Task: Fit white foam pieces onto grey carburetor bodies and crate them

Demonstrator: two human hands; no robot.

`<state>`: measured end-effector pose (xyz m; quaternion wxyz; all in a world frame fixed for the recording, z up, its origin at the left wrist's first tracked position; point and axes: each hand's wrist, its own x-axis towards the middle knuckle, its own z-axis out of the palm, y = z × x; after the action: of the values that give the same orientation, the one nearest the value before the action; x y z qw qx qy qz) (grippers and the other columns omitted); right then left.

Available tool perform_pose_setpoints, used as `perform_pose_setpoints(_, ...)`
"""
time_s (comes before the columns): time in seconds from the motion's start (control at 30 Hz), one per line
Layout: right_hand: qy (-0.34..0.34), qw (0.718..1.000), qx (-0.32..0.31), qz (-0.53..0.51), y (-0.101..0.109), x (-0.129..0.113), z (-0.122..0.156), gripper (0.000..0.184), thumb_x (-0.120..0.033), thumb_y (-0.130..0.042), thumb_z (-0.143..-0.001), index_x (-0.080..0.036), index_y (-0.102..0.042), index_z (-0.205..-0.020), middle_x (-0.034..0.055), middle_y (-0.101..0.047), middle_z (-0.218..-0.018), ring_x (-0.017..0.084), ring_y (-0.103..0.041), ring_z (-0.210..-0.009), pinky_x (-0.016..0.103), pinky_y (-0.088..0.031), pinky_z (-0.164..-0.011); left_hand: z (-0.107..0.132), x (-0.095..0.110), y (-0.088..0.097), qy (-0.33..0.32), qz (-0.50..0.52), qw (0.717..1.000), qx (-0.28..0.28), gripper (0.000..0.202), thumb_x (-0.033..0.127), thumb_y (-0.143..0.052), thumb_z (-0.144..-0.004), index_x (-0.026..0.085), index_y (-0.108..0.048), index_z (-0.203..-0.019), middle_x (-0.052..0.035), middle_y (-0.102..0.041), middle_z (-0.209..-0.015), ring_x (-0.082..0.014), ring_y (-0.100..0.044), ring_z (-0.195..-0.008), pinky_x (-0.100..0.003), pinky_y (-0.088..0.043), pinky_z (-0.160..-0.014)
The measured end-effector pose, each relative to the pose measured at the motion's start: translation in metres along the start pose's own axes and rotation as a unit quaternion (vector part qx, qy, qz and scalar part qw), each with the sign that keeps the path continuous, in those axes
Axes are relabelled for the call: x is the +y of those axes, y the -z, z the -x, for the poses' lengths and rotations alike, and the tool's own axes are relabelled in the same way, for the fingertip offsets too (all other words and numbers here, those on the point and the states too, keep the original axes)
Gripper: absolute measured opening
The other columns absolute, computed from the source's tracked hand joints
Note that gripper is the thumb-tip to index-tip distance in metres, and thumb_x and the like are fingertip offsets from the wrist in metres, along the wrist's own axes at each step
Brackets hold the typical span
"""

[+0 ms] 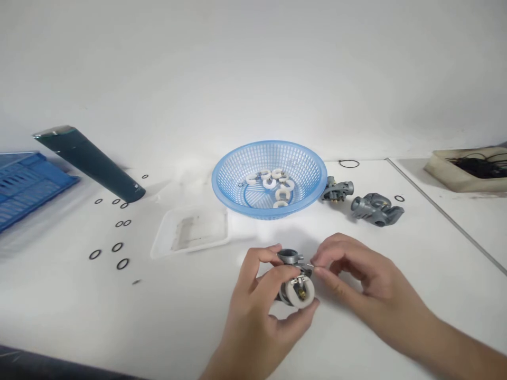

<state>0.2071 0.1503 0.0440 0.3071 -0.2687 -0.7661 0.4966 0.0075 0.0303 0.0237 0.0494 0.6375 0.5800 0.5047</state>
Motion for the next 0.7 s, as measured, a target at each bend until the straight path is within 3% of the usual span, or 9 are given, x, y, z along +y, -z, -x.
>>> perform_pose_setpoints(0.17, 0.052, 0.992, -0.112, 0.026, 0.017, 0.003, -0.017, 0.011, -0.030, -0.076, -0.113, -0.030, -0.077, -0.102, 0.0031, -0.070, -0.126, 0.019, -0.072, -0.100, 0.028, -0.062, -0.078, -0.001, -0.004, 0.003, -0.019, 0.003, 1.000, -0.016, 0.036, 0.017, -0.091, -0.089, 0.024, -0.077, -0.122, -0.0080, -0.062, -0.126, -0.0273, -0.071, -0.144, -0.028, -0.073, -0.104)
perform_pose_setpoints(0.33, 0.060, 0.992, -0.113, 0.000, 0.012, 0.009, -0.018, 0.010, -0.029, -0.075, -0.113, -0.031, -0.077, -0.104, 0.0027, -0.070, -0.123, 0.018, -0.071, -0.094, 0.028, -0.061, -0.075, -0.004, -0.006, 0.005, -0.057, 0.001, 0.998, -0.004, 0.038, 0.018, -0.096, -0.086, 0.020, -0.077, -0.119, -0.0066, -0.058, -0.123, -0.0251, -0.077, -0.131, -0.039, -0.067, -0.121)
perform_pose_setpoints(0.5, 0.029, 0.993, -0.111, -0.026, 0.011, 0.016, -0.008, 0.010, -0.028, -0.073, -0.114, -0.029, -0.077, -0.105, 0.0026, -0.071, -0.114, 0.015, -0.068, -0.082, 0.027, -0.056, -0.067, -0.007, -0.008, 0.007, -0.086, -0.016, 0.996, -0.009, 0.040, 0.027, -0.098, -0.088, 0.019, -0.076, -0.120, -0.0077, -0.059, -0.123, -0.0264, -0.078, -0.131, -0.032, -0.073, -0.109)
perform_pose_setpoints(0.6, 0.017, 0.993, -0.107, -0.042, 0.009, 0.017, -0.008, 0.007, -0.029, -0.075, -0.113, -0.029, -0.079, -0.107, 0.0021, -0.072, -0.110, 0.016, -0.068, -0.085, 0.027, -0.056, -0.069, -0.007, -0.009, 0.008, -0.085, -0.022, 0.996, -0.013, 0.037, 0.025, -0.097, -0.089, 0.019, -0.078, -0.120, -0.0073, -0.060, -0.123, -0.0242, -0.079, -0.126, -0.035, -0.071, -0.115)
perform_pose_setpoints(0.7, 0.010, 0.993, -0.105, -0.054, 0.007, 0.017, -0.009, 0.008, -0.030, -0.076, -0.113, -0.030, -0.079, -0.105, 0.0006, -0.072, -0.106, 0.016, -0.067, -0.084, 0.025, -0.055, -0.069, -0.005, -0.009, 0.008, -0.072, -0.019, 0.997, -0.020, 0.036, 0.019, -0.095, -0.088, 0.020, -0.078, -0.119, -0.0070, -0.060, -0.122, -0.0189, -0.079, -0.113, -0.029, -0.074, -0.099)
